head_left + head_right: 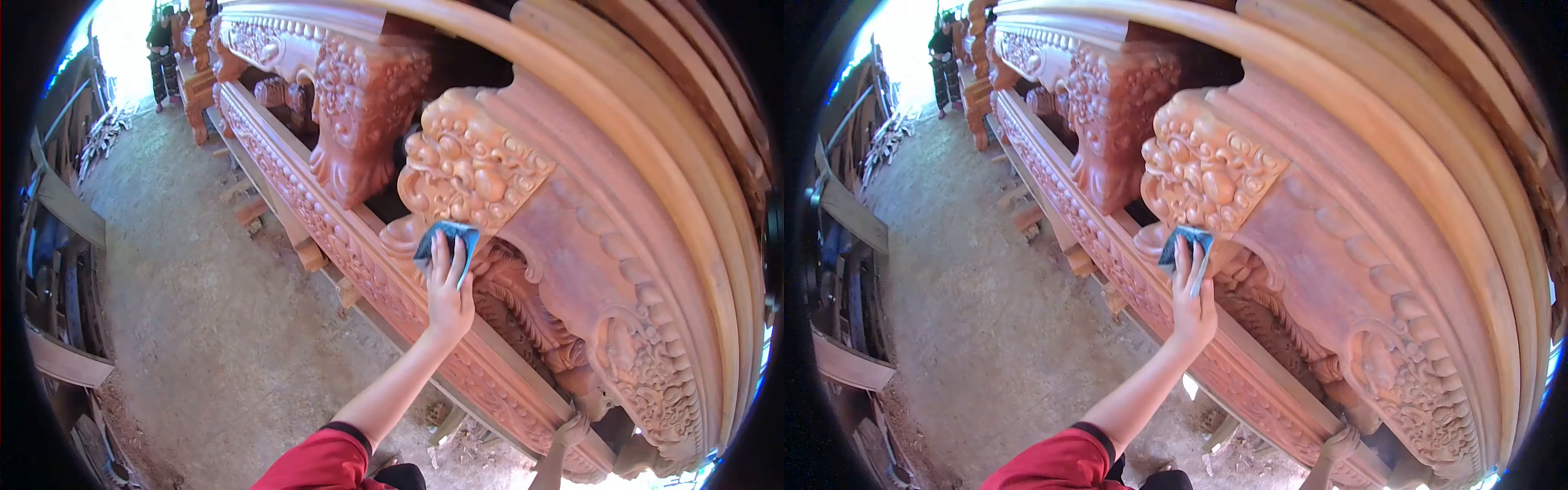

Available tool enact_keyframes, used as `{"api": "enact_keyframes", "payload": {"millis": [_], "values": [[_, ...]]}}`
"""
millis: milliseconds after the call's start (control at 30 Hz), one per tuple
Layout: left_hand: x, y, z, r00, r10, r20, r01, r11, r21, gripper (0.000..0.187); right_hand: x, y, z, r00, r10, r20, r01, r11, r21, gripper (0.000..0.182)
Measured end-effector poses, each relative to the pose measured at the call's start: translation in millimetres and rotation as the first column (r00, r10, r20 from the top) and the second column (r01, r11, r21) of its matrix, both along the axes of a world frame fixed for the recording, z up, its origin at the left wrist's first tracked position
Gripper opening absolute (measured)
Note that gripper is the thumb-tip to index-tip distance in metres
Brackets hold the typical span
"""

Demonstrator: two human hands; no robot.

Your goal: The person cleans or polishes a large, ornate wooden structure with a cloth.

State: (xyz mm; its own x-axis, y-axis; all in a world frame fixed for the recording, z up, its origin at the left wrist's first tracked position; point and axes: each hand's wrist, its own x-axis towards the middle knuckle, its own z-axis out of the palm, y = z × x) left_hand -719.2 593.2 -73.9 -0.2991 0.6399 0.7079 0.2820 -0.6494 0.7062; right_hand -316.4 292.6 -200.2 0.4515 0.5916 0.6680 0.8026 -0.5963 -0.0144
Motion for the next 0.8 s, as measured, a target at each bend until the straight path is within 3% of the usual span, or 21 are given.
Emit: {"api": "enact_keyframes", "payload": {"millis": [100,167,300,367,433,500,633,767,800], "values": [[-3,8,37,0.995,-0.031,0.092,0.028,0.999,0.025,0.044,-1,-2,1,0.998,-0.025,0.053,0.025,1.0,0.009,0.046],[-9,22,85,0.958,-0.042,0.283,0.03,0.998,0.046,0.044,-3,-2,4,0.999,-0.039,0.018,0.039,0.999,-0.02,0.046],[-10,22,129,0.955,0.001,0.298,-0.008,1.0,0.023,0.045,-8,0,12,0.999,-0.045,-0.024,0.043,0.996,-0.083,0.043],[-2,2,111,0.989,0.081,-0.127,-0.078,0.997,0.025,0.047,-19,2,21,1.0,-0.029,-0.007,0.028,0.997,-0.068,0.042],[-3,-6,85,0.944,0.068,-0.324,-0.056,0.997,0.046,0.049,-20,6,24,1.0,-0.011,0.015,0.011,0.999,-0.036,0.042],[-19,5,80,0.903,0.17,-0.395,-0.126,0.983,0.135,0.049,-15,4,20,1.0,0.003,0.007,-0.003,1.0,-0.025,0.041],[-41,46,130,0.987,0.158,-0.008,-0.157,0.983,0.096,0.051,-20,5,26,1.0,0.001,-0.011,-0.001,0.999,-0.052,0.042],[-27,39,134,0.97,0.237,-0.061,-0.234,0.97,0.062,0.05,-15,4,22,1.0,0.009,0.015,-0.008,0.999,-0.042,0.041],[-21,24,122,0.951,0.223,-0.212,-0.195,0.97,0.144,0.051,-12,4,18,0.998,0.031,0.063,-0.03,1.0,-0.008,0.041]]}}
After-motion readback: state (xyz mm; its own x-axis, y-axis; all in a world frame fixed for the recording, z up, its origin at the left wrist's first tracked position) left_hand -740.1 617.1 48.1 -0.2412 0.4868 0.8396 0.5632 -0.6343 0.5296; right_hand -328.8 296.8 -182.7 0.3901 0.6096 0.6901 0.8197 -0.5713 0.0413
